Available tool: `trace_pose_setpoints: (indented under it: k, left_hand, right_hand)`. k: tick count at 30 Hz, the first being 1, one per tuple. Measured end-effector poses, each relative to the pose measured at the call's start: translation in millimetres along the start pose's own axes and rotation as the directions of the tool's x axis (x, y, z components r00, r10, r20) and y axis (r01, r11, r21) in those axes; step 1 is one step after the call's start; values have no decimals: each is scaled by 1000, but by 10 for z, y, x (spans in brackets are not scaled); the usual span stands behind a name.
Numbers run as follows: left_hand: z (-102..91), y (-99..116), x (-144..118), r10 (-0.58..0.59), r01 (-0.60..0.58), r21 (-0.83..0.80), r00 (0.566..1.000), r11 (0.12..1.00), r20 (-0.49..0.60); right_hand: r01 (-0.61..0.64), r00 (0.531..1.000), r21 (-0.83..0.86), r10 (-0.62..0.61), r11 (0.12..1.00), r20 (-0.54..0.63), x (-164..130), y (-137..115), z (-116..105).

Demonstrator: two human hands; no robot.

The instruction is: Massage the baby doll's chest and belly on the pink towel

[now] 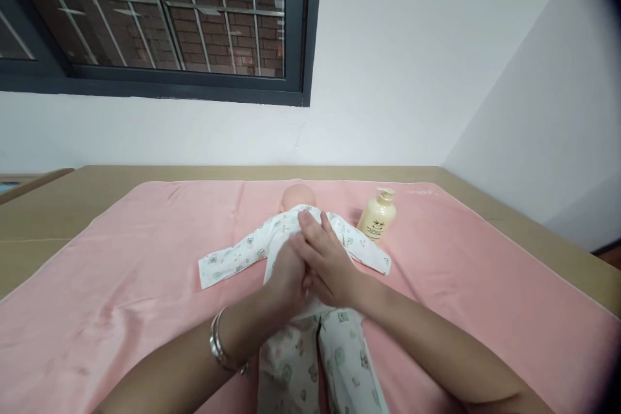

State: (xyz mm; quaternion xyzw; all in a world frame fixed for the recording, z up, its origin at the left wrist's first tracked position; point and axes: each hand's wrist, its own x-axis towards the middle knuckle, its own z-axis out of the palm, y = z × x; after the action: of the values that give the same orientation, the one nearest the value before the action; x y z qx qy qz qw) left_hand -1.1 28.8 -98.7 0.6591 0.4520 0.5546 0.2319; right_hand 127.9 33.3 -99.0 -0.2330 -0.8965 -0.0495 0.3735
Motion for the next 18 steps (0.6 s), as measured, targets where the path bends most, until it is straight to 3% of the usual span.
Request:
trace_pose_setpoints:
  k: [3, 5, 8, 11, 15, 18]
  left_hand:
    - [9, -124, 304, -92, 86, -47, 985, 995, -147]
    - [30, -273, 380, -165, 153, -74, 968, 985, -189]
    - [68, -502, 333, -167, 160, -68, 980, 985, -112]
    - [99, -614, 251, -54, 51, -33, 994, 998, -93]
    - [118, -631, 230, 15, -12, 25, 995, 1000, -97]
    - [121, -648, 227, 15, -10, 47, 994, 999, -109]
  right_hand:
    - [-232, 970, 64, 226, 971, 90, -11, 131, 182]
    - [-264, 956, 81, 249, 961, 158, -18, 151, 269]
    - [-219, 959, 84, 198, 972, 205, -14, 218, 302]
    - [-258, 942, 70, 235, 964, 238, 2, 438, 251]
    - [-450, 856, -39, 443, 892, 267, 8, 700, 214]
    - [-594, 750, -225, 633, 772, 192, -12, 557, 255]
